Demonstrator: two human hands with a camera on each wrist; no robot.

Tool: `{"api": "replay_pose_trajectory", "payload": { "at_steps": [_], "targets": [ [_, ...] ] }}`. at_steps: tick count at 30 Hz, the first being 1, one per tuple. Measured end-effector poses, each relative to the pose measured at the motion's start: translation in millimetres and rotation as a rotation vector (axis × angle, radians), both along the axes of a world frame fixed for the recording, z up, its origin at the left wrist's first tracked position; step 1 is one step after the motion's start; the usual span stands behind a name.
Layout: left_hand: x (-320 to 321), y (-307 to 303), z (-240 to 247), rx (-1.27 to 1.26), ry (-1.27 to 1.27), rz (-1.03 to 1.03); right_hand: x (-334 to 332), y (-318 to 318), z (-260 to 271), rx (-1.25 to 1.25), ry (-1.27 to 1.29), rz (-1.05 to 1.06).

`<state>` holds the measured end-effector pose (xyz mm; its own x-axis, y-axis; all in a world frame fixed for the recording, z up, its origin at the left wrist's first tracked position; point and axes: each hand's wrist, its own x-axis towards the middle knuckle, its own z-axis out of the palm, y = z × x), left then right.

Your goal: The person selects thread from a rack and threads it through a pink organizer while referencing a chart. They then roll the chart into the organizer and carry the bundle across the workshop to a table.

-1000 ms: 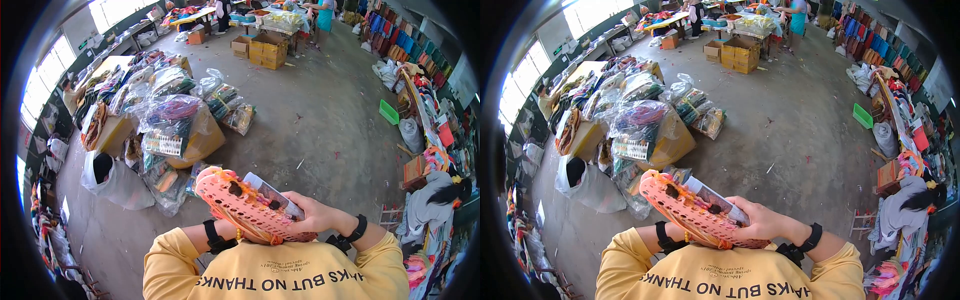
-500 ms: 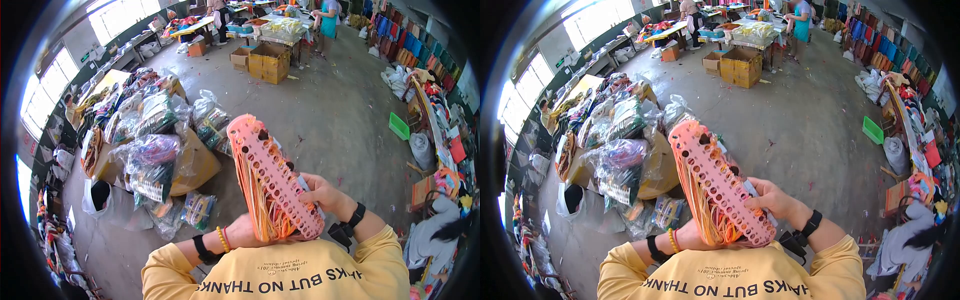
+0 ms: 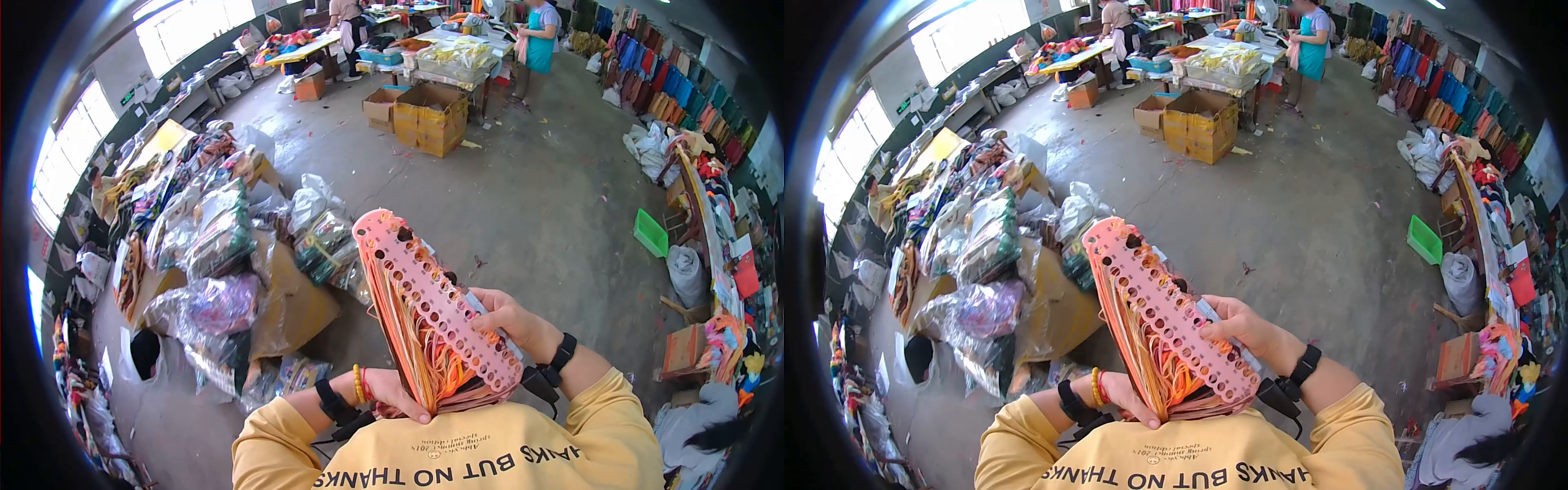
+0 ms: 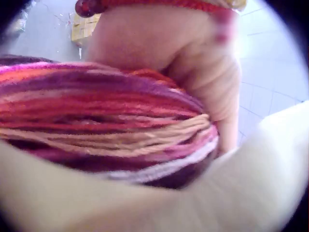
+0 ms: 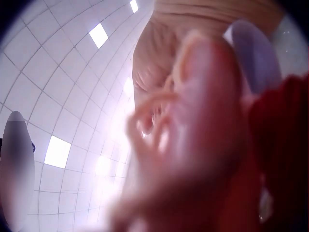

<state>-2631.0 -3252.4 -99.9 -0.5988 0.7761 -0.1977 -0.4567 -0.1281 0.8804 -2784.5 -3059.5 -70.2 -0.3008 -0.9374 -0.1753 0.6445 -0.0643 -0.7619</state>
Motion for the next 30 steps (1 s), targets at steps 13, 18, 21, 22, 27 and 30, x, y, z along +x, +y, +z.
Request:
{"api": "replay_pose_trajectory", "payload": {
  "at_steps": [13, 18, 21, 22, 27, 30],
  "targets": [
    [-226, -125, 5, -0.756, 0.809, 0.63, -213, -137, 22, 0.077, 0.226, -0.233],
    [-265, -195, -14, 0.027, 0.022, 0.154, -284, -161, 21, 0.044, 0.147, -0.217],
    [-310, -235, -5, 0.069, -0.095, -0.041, -333, -186, 25, 0.012, 0.075, -0.146],
    [-315, -236, -17, -0.005, -0.019, -0.081, -338, -188, 25, 0.005, 0.056, -0.115],
    [-417, -244, -46, -0.008, -0.067, -0.002, -457, -246, 13, -0.027, 0.092, 0.101],
    [-471, -251, -30, -0.075, -0.045, 0.209, -531, -275, 19, -0.047, 0.094, 0.171]
  ]
}}
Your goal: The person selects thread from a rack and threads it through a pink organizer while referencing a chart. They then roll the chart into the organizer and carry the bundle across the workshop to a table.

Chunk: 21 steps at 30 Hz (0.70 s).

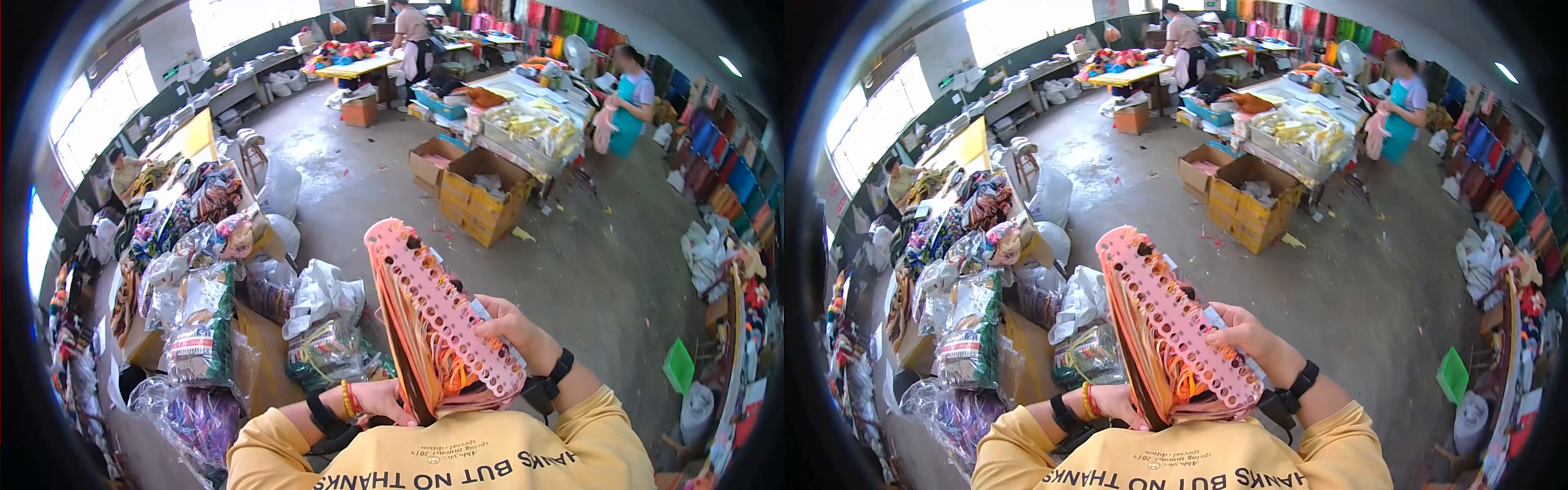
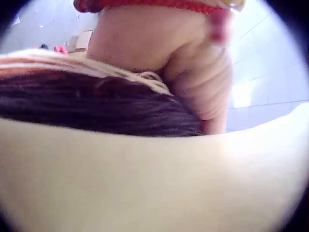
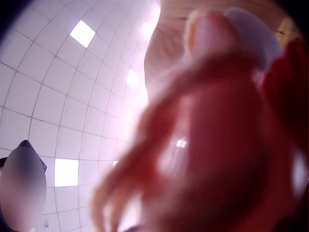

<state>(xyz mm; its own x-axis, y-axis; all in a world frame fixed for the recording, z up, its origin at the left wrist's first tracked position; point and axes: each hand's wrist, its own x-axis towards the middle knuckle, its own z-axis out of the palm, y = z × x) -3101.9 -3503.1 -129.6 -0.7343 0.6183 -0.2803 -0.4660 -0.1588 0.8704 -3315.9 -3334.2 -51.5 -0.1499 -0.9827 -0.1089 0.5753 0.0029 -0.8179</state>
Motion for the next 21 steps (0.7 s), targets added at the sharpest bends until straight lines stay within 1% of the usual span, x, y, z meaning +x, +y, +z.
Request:
{"api": "replay_pose_trajectory", "payload": {
  "at_steps": [2, 3, 5, 6, 7, 10, 11, 12, 14, 17, 20, 21],
  "targets": [
    [-27, -5, 16, -0.125, 0.048, 0.177, -53, -18, 2, 0.011, 0.01, 0.033],
    [-40, -7, 23, -0.082, -0.03, 0.289, -75, -29, 0, 0.009, 0.024, 0.06],
    [-69, -14, 29, -0.052, 0.0, 0.49, -112, -56, 4, -0.005, -0.051, 0.078],
    [-79, -16, 40, 0.063, 0.055, 0.588, -123, -68, 7, -0.016, -0.079, 0.081],
    [-88, -21, 53, 0.201, -0.028, 0.618, -139, -82, 2, -0.024, -0.08, 0.087],
    [-123, -42, 55, -0.564, 0.272, 0.77, -168, -123, -5, -0.07, -0.04, 0.125],
    [-137, -50, 56, -0.946, 0.26, 0.779, -176, -138, -13, -0.084, -0.032, 0.138],
    [-149, -54, 57, -1.224, 0.254, 0.803, -183, -153, -16, -0.061, -0.026, 0.153],
    [-169, -77, 41, -1.27, 0.307, 0.82, -197, -183, -23, -0.016, -0.012, 0.18],
    [-184, -116, 18, -0.761, 0.492, 0.846, -233, -227, -31, 0.012, 0.01, 0.234],
    [-177, -170, 6, 0.009, -0.008, 0.663, -259, -269, -23, 0.037, 0.028, 0.267],
    [-182, -198, 8, 0.126, -0.044, 0.604, -267, -283, -16, 0.047, 0.03, 0.263]
  ]
}}
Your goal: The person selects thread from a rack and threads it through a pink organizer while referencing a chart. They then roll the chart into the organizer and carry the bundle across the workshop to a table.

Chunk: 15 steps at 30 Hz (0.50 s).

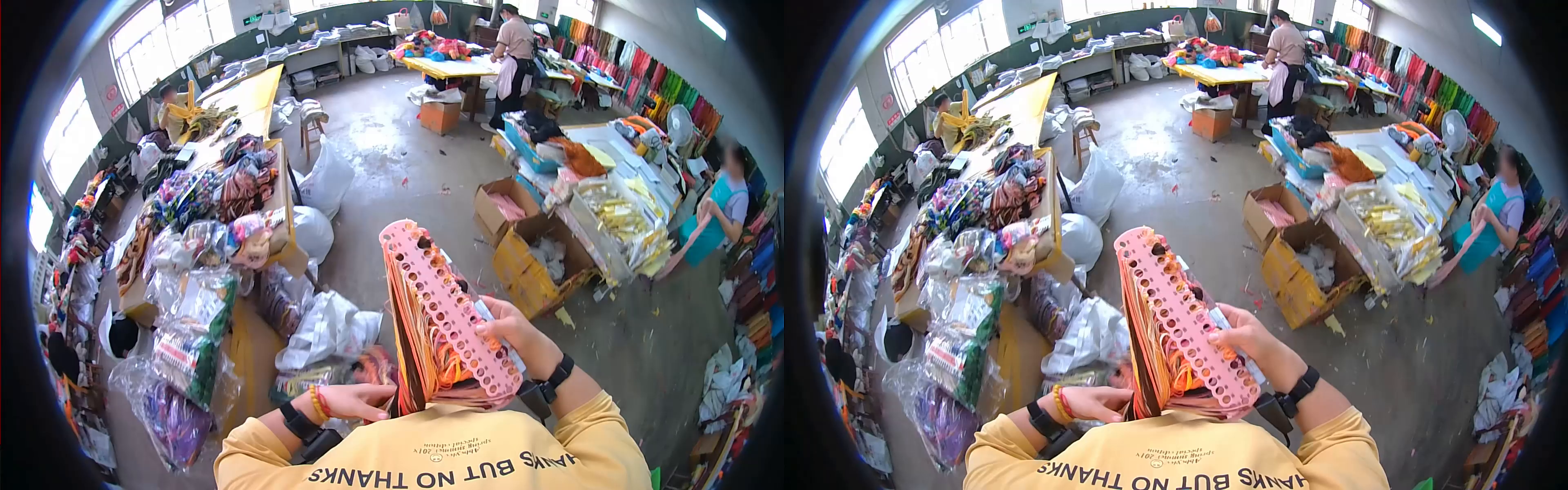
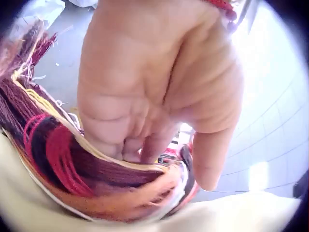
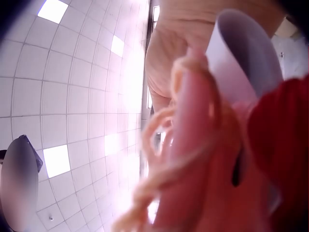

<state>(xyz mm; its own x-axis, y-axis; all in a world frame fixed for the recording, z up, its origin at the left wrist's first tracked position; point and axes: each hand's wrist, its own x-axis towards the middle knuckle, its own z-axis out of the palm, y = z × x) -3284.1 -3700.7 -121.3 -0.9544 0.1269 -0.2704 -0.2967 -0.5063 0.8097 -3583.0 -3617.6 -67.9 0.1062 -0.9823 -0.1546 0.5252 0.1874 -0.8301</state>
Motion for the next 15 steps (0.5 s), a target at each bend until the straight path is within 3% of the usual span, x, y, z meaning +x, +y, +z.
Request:
{"api": "replay_pose_trajectory", "payload": {
  "at_steps": [2, 3, 7, 9, 12, 15],
  "targets": [
    [-15, -49, -2, 0.261, -0.005, -0.12, -20, -35, 7, 0.004, -0.013, 0.012],
    [-27, -69, -10, 0.239, -0.019, -0.166, -32, -54, 8, 0.003, 0.004, 0.022],
    [-82, -133, -5, -0.188, -0.127, -0.366, -63, -119, 18, 0.001, 0.004, 0.063],
    [-102, -162, -14, -0.271, -0.132, -0.452, -86, -149, 10, 0.005, 0.041, 0.089],
    [-120, -191, -6, -0.272, -0.119, -0.159, -112, -196, 12, -0.005, 0.034, 0.069],
    [-142, -224, 17, -0.091, -0.108, 0.191, -147, -247, 5, -0.022, 0.051, 0.044]
  ]
}}
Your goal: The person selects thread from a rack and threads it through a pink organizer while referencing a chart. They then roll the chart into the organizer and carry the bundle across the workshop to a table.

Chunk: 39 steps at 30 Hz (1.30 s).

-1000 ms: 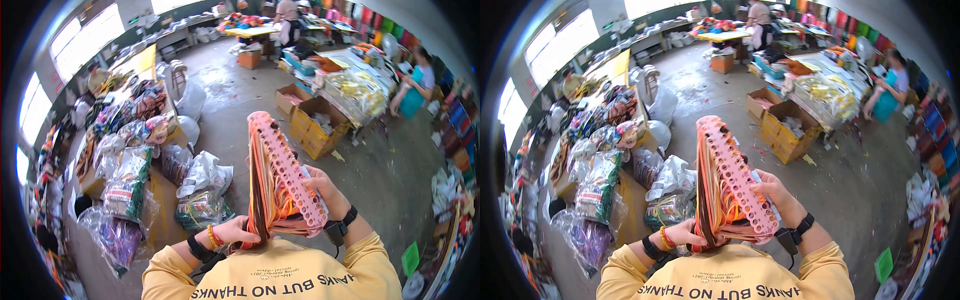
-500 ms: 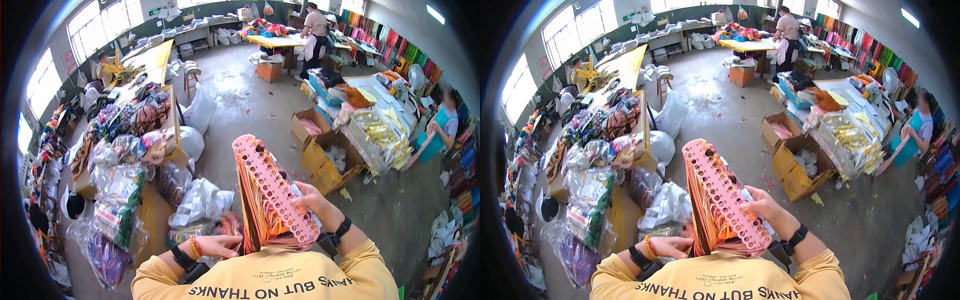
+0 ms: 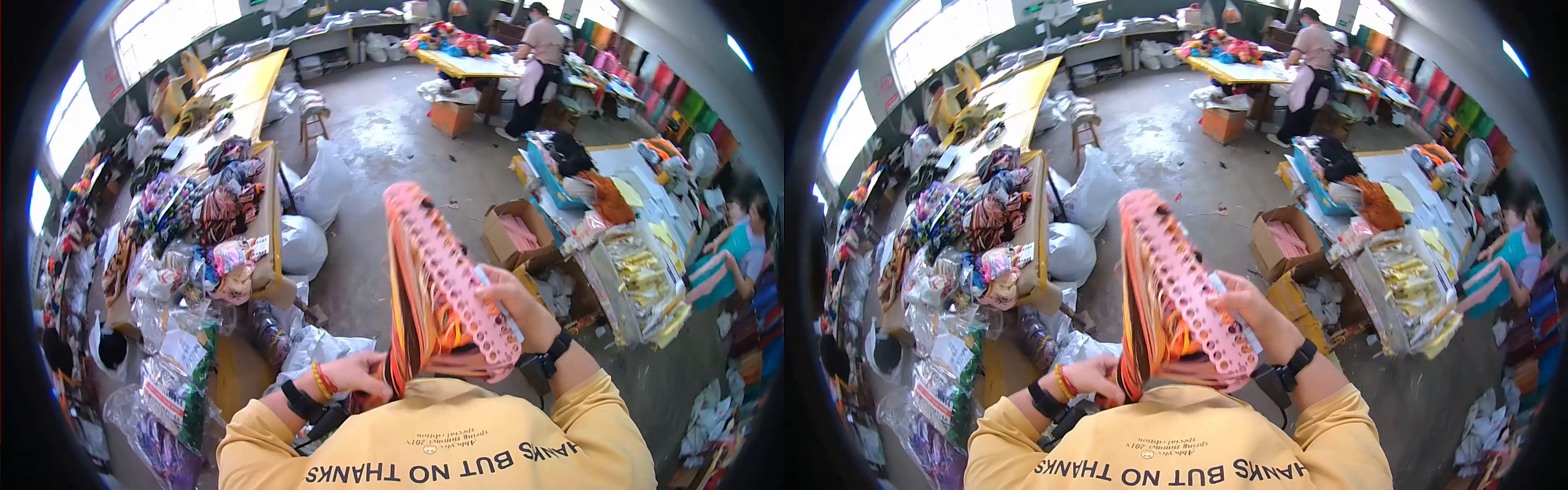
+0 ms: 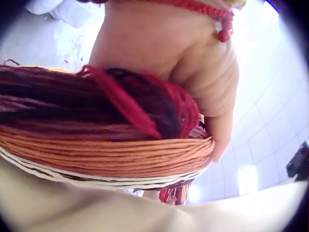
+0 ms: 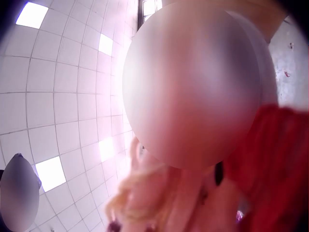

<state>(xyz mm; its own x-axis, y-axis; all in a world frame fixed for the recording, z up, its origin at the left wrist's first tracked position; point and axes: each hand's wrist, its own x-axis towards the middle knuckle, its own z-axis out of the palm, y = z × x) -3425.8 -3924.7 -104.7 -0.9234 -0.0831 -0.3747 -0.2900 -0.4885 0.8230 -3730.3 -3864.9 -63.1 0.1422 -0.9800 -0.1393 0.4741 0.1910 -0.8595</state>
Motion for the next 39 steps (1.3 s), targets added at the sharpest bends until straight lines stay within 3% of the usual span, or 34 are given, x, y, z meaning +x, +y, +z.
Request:
{"api": "replay_pose_trajectory", "payload": {
  "at_steps": [1, 2, 3, 4, 6, 9, 12, 13, 17, 20, 24, 27, 32, 34, 37, 39],
  "targets": [
    [-7, -22, -6, -0.031, -0.081, -0.041, -16, -21, -2, -0.004, 0.004, -0.009],
    [-27, -26, 7, 0.007, 0.231, 0.182, -29, -43, -6, -0.005, 0.002, -0.006],
    [-34, -42, -3, 0.098, 0.211, 0.192, -42, -62, -6, 0.0, -0.042, 0.009],
    [-42, -59, -8, 0.005, 0.199, 0.17, -49, -81, -2, 0.008, -0.087, 0.023],
    [-72, -78, 9, -0.362, 0.123, 0.194, -65, -118, 5, 0.009, -0.204, 0.115],
    [-118, -104, 44, -0.974, -0.395, 0.248, -91, -173, 10, 0.018, -0.231, 0.172],
    [-148, -125, 9, -1.742, -0.242, 0.619, -108, -224, 3, 0.038, -0.275, 0.288],
    [-155, -131, 2, -1.824, -0.237, 0.663, -107, -236, 8, 0.067, -0.327, 0.339],
    [-166, -124, 12, -1.498, -0.313, 0.65, -113, -282, -1, 0.118, -0.386, 0.52],
    [-158, -117, 12, -0.638, -0.108, 0.717, -107, -306, -4, 0.149, -0.355, 0.571],
    [-107, -144, -16, 0.223, 0.089, 0.437, -86, -342, 4, 0.184, -0.299, 0.611],
    [-101, -173, -5, 0.258, 0.203, 0.617, -58, -372, 19, 0.123, -0.218, 0.624],
    [-83, -252, -11, 0.148, 0.155, 0.404, 1, -442, 42, 0.084, -0.155, 0.688],
    [-78, -273, -22, 0.172, 0.342, 0.436, 15, -468, 43, 0.118, -0.14, 0.678],
    [-47, -306, -21, 0.164, 0.23, 0.473, 38, -511, 38, 0.112, -0.17, 0.728],
    [-33, -316, -18, 0.143, 0.293, 0.653, 56, -537, 33, 0.064, -0.152, 0.763]
  ]
}}
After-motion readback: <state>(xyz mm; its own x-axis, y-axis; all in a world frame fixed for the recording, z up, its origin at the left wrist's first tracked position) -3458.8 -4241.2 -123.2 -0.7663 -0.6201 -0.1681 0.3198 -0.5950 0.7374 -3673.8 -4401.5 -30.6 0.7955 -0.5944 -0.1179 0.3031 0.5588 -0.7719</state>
